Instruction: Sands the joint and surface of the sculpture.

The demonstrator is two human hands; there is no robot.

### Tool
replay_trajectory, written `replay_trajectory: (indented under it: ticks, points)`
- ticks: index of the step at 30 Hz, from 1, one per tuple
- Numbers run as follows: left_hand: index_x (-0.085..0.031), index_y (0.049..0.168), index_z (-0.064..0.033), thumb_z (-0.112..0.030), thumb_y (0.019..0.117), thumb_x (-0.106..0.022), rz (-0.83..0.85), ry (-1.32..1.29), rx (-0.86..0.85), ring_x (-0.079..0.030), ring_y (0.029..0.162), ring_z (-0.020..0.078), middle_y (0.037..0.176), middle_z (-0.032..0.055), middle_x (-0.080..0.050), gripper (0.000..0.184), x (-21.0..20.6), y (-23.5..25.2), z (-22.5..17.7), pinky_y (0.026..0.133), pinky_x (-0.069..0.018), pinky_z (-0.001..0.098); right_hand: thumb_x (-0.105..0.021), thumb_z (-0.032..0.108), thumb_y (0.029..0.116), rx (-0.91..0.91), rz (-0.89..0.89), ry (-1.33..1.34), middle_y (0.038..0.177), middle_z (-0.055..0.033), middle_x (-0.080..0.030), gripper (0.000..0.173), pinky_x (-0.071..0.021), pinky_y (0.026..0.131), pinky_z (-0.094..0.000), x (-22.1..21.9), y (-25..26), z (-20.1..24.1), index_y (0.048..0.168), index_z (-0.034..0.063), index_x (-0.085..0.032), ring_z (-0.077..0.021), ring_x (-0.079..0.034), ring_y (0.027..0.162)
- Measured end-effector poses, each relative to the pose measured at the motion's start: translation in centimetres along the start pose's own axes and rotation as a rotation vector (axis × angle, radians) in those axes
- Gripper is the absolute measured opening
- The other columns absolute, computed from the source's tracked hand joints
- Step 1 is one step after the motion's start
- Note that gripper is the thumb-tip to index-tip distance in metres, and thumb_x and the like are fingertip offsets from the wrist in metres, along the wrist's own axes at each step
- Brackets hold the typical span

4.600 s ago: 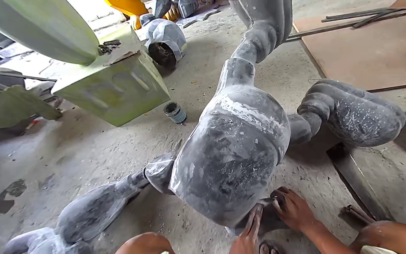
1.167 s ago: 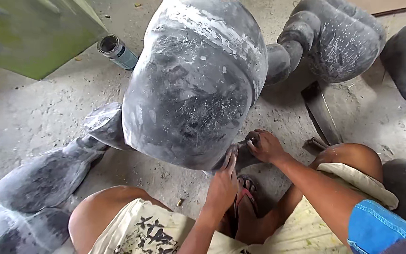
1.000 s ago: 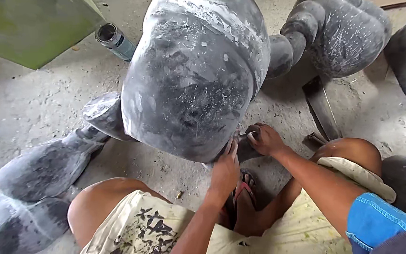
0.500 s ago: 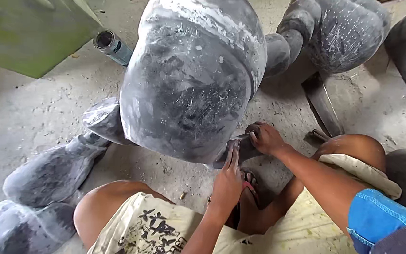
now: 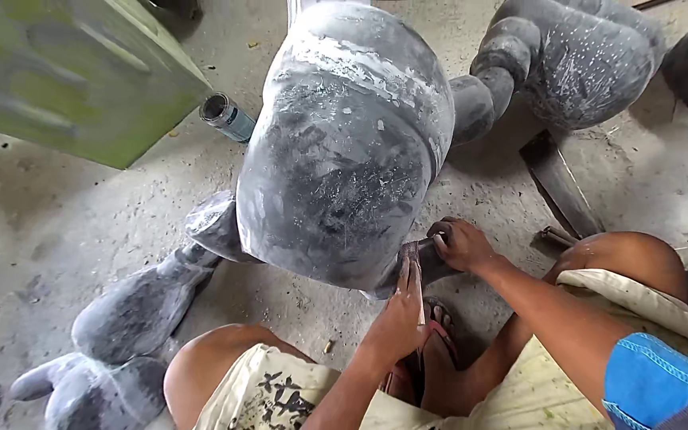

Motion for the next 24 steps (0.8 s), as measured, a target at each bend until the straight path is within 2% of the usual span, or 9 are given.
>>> replay_trajectory:
  ticks: [2, 4, 7, 9, 12, 15, 19, 22, 24]
  points:
    - [-0.018, 0.163, -0.0018, -0.025, 0.0843, -0.071, -0.034, 0.211, -0.008, -0.028, 0.153, 0.0339, 0.171, 0.0157, -0.017, 0.097, 0.7, -0.2, 0.0, 0.121, -0.0318, 0.0488, -0.046, 0.039, 0.0989, -0.002, -0.009, -0.006, 0.114, 0.0000, -0.071, 0.033, -0.0561, 0.087, -0.0505, -0.1, 0.0, -0.1, 0.110, 0.0266, -0.074, -0.0219, -0.067, 0.109]
    - [-0.026, 0.161, -0.0038, -0.036, 0.0864, -0.065, -0.064, 0.339, -0.008, -0.025, 0.154, 0.0330, 0.168, 0.0144, -0.025, 0.090, 1.3, -0.1, -0.4, 0.122, -0.0288, 0.0518, -0.046, 0.040, 0.0983, -0.010, -0.016, -0.007, 0.114, 0.0014, -0.071, 0.033, -0.0564, 0.087, -0.0499, -0.2, 0.1, 0.0, 0.109, 0.0273, -0.074, -0.0212, -0.067, 0.109]
    - [-0.023, 0.162, -0.0034, -0.044, 0.0880, -0.062, -0.035, 0.352, -0.011, -0.010, 0.159, 0.0291, 0.171, 0.0135, -0.016, 0.093, 1.9, 1.1, -1.0, 0.124, -0.0289, 0.0484, -0.047, 0.041, 0.0977, -0.023, -0.010, 0.000, 0.114, 0.0012, -0.070, 0.032, -0.0564, 0.086, -0.0504, -0.2, 0.1, 0.0, 0.108, 0.0270, -0.074, -0.0212, -0.066, 0.109]
    - [-0.019, 0.164, -0.0038, -0.043, 0.0897, -0.062, -0.041, 0.296, -0.002, -0.025, 0.155, 0.0294, 0.171, 0.0138, -0.018, 0.094, 1.9, 2.8, -0.7, 0.119, -0.0374, 0.0499, -0.047, 0.041, 0.0973, -0.021, -0.012, 0.009, 0.113, 0.0010, -0.071, 0.032, -0.0564, 0.086, -0.0501, -0.3, 0.1, -0.2, 0.108, 0.0273, -0.074, -0.0210, -0.067, 0.109]
    - [-0.015, 0.165, -0.0079, -0.039, 0.0910, -0.062, -0.057, 0.186, 0.038, -0.038, 0.149, 0.0292, 0.170, 0.0116, -0.020, 0.093, 2.2, 5.3, -0.2, 0.114, -0.0432, 0.0523, -0.047, 0.041, 0.0972, -0.008, -0.016, 0.027, 0.110, -0.0006, -0.071, 0.032, -0.0568, 0.083, -0.0510, -0.4, 0.0, -0.3, 0.108, 0.0267, -0.074, -0.0223, -0.068, 0.104]
    - [-0.016, 0.165, -0.0107, -0.036, 0.0935, -0.058, -0.027, 0.176, 0.029, -0.036, 0.151, 0.0257, 0.171, 0.0078, -0.021, 0.087, 2.5, 4.1, 0.0, 0.117, -0.0395, 0.0505, -0.047, 0.040, 0.0974, -0.008, -0.008, 0.024, 0.110, -0.0001, -0.070, 0.032, -0.0569, 0.082, -0.0506, -0.4, -0.1, -0.3, 0.108, 0.0265, -0.074, -0.0216, -0.068, 0.104]
    - [-0.020, 0.164, -0.0069, -0.039, 0.0932, -0.056, 0.022, 0.250, -0.042, -0.031, 0.153, 0.0249, 0.170, 0.0092, -0.024, 0.086, 2.8, 1.3, 0.1, 0.121, -0.0343, 0.0475, -0.047, 0.040, 0.0974, -0.012, -0.016, 0.022, 0.110, 0.0007, -0.071, 0.032, -0.0570, 0.083, -0.0502, -0.3, 0.0, -0.3, 0.108, 0.0267, -0.074, -0.0207, -0.068, 0.103]
    - [-0.015, 0.165, -0.0055, -0.038, 0.0912, -0.060, -0.016, 0.227, -0.020, -0.024, 0.156, 0.0246, 0.172, 0.0100, -0.016, 0.092, 2.5, 4.0, -0.2, 0.123, -0.0312, 0.0470, -0.044, 0.039, 0.0991, -0.004, -0.034, 0.031, 0.108, 0.0007, -0.071, 0.034, -0.0572, 0.080, -0.0496, -0.4, -0.1, -0.4, 0.108, 0.0263, -0.074, -0.0201, -0.068, 0.101]
    - [-0.014, 0.164, -0.0036, -0.036, 0.0917, -0.060, -0.037, 0.206, -0.006, -0.027, 0.155, 0.0267, 0.171, 0.0129, -0.018, 0.092, 2.6, 5.4, -0.5, 0.121, -0.0338, 0.0478, -0.037, 0.039, 0.1034, 0.014, -0.051, 0.062, 0.111, -0.0007, -0.070, 0.040, -0.0573, 0.084, -0.0504, -0.3, -0.1, -0.5, 0.112, 0.0253, -0.074, -0.0207, -0.068, 0.105]
Point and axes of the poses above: each hand's wrist, its own y-axis towards the middle knuckle, its own x-axis out of the back of the hand, z = x × y, the point moved 4 cm from there along y, towards the middle knuckle
